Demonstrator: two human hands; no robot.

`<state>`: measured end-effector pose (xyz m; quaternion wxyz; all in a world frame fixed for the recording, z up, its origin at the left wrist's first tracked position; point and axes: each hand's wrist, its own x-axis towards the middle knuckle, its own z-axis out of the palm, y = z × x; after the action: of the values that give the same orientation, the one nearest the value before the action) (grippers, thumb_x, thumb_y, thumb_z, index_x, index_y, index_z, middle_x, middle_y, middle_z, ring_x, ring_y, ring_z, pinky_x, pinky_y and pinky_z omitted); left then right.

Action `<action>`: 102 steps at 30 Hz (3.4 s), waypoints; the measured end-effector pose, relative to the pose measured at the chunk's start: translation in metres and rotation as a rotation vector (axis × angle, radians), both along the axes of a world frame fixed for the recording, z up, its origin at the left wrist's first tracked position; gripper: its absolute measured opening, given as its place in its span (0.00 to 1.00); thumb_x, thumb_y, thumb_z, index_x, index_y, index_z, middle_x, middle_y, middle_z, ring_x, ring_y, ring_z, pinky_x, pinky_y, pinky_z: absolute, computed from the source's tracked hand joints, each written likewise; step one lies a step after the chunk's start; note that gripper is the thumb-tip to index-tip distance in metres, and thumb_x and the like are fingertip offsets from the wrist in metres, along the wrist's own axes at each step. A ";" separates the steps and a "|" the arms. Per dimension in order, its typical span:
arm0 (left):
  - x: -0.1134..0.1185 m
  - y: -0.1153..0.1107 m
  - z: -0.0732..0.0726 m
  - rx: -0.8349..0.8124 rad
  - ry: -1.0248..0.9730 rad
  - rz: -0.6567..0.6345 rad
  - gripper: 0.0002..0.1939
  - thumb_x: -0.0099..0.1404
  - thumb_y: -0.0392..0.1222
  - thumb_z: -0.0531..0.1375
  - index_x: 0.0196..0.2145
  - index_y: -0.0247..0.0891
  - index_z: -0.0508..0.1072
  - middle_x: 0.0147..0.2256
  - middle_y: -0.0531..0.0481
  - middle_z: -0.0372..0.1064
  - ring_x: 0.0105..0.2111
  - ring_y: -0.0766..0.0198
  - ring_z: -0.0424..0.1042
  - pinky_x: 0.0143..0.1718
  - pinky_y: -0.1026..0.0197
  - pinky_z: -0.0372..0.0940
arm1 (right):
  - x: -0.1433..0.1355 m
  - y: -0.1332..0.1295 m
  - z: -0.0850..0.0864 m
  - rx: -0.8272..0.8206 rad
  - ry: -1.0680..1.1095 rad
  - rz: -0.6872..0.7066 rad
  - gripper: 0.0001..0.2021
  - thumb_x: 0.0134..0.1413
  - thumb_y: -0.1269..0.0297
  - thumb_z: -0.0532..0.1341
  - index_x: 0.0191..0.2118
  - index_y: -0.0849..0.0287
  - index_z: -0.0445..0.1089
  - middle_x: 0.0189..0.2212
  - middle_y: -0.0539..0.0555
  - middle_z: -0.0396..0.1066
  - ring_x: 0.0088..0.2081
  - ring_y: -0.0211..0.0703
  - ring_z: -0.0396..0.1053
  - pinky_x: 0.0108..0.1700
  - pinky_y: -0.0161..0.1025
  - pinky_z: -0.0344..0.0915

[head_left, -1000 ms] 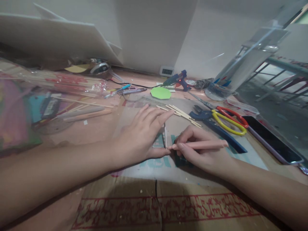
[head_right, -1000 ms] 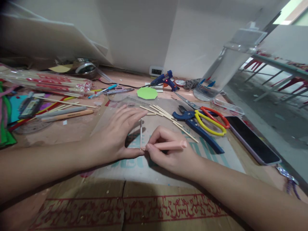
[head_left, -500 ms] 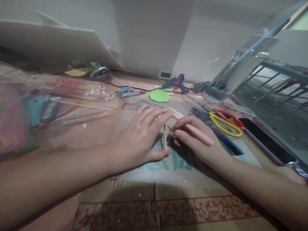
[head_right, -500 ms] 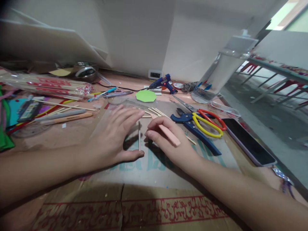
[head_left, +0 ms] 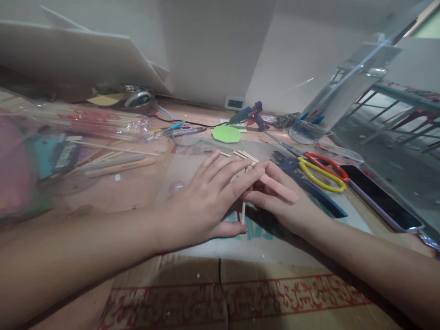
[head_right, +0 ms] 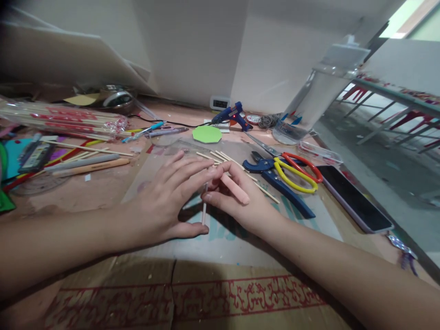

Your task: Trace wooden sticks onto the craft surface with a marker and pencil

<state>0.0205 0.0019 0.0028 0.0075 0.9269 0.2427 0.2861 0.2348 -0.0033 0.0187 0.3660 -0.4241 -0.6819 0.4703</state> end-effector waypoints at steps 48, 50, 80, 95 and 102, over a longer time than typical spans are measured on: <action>-0.001 0.002 -0.004 -0.165 -0.004 0.196 0.44 0.62 0.47 0.66 0.69 0.32 0.52 0.63 0.32 0.55 0.65 0.42 0.54 0.68 0.36 0.52 | -0.001 -0.016 0.006 0.512 -0.244 0.042 0.08 0.58 0.75 0.64 0.29 0.56 0.72 0.25 0.49 0.75 0.25 0.34 0.72 0.27 0.29 0.66; -0.001 0.002 -0.004 -0.165 -0.004 0.198 0.44 0.62 0.47 0.66 0.69 0.32 0.51 0.63 0.32 0.55 0.65 0.42 0.54 0.68 0.35 0.52 | -0.002 -0.015 0.007 0.530 -0.248 -0.004 0.07 0.58 0.75 0.64 0.30 0.56 0.72 0.25 0.49 0.75 0.26 0.35 0.72 0.28 0.29 0.66; -0.001 0.005 -0.006 -0.179 -0.025 0.175 0.45 0.61 0.47 0.67 0.68 0.32 0.52 0.62 0.32 0.57 0.64 0.43 0.56 0.66 0.37 0.55 | -0.002 -0.017 0.006 0.473 -0.245 0.057 0.09 0.57 0.75 0.64 0.27 0.56 0.72 0.23 0.50 0.74 0.23 0.36 0.72 0.25 0.30 0.66; -0.002 0.006 -0.004 -0.176 -0.034 0.156 0.43 0.62 0.48 0.67 0.67 0.33 0.52 0.62 0.32 0.58 0.64 0.43 0.58 0.66 0.36 0.55 | -0.001 -0.017 0.007 0.400 -0.266 0.043 0.09 0.58 0.72 0.64 0.27 0.56 0.73 0.23 0.50 0.74 0.23 0.36 0.70 0.24 0.32 0.65; -0.002 0.006 -0.004 -0.188 -0.011 0.172 0.42 0.64 0.49 0.66 0.68 0.37 0.51 0.63 0.34 0.57 0.65 0.43 0.57 0.66 0.36 0.55 | -0.001 -0.017 0.007 0.401 -0.258 0.051 0.09 0.57 0.74 0.64 0.27 0.56 0.74 0.22 0.49 0.73 0.23 0.35 0.69 0.23 0.31 0.63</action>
<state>0.0189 0.0077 -0.0012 0.0713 0.8962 0.3472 0.2668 0.2338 -0.0201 0.0259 0.3409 -0.3820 -0.8133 0.2764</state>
